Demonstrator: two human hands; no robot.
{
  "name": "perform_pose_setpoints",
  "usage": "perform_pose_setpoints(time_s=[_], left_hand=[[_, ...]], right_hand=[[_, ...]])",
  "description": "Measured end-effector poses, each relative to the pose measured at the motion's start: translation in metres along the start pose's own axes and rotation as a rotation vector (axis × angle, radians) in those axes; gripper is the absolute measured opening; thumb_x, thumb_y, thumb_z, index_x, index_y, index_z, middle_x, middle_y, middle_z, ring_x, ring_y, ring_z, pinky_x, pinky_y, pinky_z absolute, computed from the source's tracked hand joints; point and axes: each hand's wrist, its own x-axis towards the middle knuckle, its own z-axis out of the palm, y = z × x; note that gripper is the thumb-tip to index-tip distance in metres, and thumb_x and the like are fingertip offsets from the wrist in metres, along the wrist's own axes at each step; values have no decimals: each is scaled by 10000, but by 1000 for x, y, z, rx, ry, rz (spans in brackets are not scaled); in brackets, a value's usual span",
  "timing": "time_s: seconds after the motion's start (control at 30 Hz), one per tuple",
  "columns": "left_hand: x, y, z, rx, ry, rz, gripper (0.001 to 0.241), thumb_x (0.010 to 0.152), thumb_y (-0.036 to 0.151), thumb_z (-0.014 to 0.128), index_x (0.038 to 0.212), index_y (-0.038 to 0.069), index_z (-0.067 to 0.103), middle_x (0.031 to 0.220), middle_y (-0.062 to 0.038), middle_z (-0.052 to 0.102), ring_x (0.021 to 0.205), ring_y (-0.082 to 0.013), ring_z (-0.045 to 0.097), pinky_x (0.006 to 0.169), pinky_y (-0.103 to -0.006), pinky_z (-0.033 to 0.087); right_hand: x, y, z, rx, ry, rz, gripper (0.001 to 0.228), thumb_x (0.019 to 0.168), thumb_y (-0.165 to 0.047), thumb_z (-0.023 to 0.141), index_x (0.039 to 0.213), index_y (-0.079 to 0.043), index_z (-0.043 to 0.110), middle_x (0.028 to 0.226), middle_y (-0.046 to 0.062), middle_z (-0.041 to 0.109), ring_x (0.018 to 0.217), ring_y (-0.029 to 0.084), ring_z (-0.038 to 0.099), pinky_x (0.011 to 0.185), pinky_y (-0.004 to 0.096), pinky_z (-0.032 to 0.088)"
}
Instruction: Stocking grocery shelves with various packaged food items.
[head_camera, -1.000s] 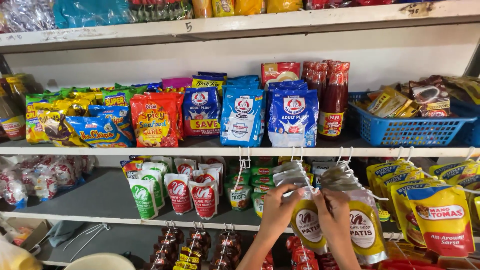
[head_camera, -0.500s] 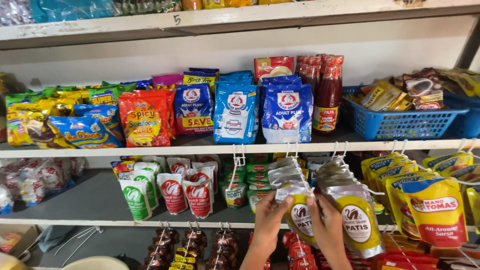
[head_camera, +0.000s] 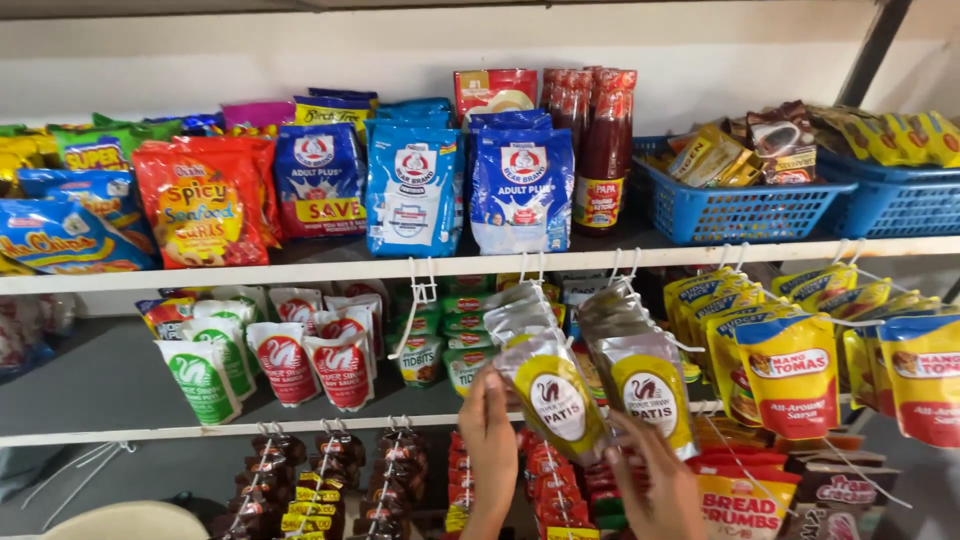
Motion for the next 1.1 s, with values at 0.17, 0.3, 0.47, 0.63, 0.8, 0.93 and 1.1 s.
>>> perform_pose_setpoints(time_s=[0.17, 0.3, 0.47, 0.63, 0.8, 0.93, 1.1], left_hand=[[-41, 27, 20, 168, 313, 187, 310, 1018, 159, 537, 1295, 22, 557, 1116, -86, 626, 1003, -178, 592, 862, -359, 474], [-59, 54, 54, 482, -149, 553, 254, 989, 90, 634, 1242, 72, 620, 1213, -140, 616, 1146, -330, 602, 990, -430, 463], [-36, 76, 93, 541, -342, 578, 414, 999, 69, 617, 1397, 17, 512, 1388, -227, 550, 1256, -429, 537, 1074, -513, 418], [-23, 70, 110, 698, -312, 628, 495, 933, 92, 652, 1393, -4, 495, 1304, -235, 563, 1231, -436, 502, 1044, -570, 356], [-27, 68, 115, 581, -292, 580, 409, 969, 48, 608, 1370, 22, 531, 1264, -215, 587, 1188, -429, 528, 1020, -528, 413], [-26, 78, 116, 547, -283, 556, 351, 962, 44, 615, 1305, 20, 548, 1239, -216, 592, 1166, -435, 534, 984, -524, 415], [-14, 63, 116, 588, -280, 615, 365, 993, 118, 611, 1338, 12, 557, 1312, -223, 598, 1245, -427, 526, 1060, -546, 395]], right_hand=[[8, 5, -28, -118, 284, 68, 295, 935, -162, 632, 1203, -40, 645, 1175, 172, 689, 960, 213, 680, 763, 325, 577], [31, 30, -31, -49, 370, 77, 283, 1017, -134, 598, 1243, 35, 591, 1094, 182, 639, 936, 213, 626, 799, 322, 513], [38, 55, -31, 255, 213, 395, 183, 1069, -139, 578, 1136, 7, 666, 796, 105, 607, 707, 131, 501, 632, 302, 461], [38, 51, -43, 140, 224, 114, 143, 1027, -99, 582, 1070, 16, 655, 792, -8, 641, 713, 64, 514, 643, 242, 458], [31, 50, -38, 320, 205, 258, 173, 1036, -119, 588, 1070, 21, 684, 769, -6, 600, 686, 60, 448, 587, 241, 397], [30, 36, -40, 363, 225, 290, 196, 1030, -138, 584, 1098, 14, 686, 776, -24, 606, 680, 29, 460, 565, 226, 404], [29, 67, -34, 348, 185, 493, 219, 1076, -170, 561, 1117, 3, 688, 704, 53, 562, 582, 111, 423, 521, 302, 345]])
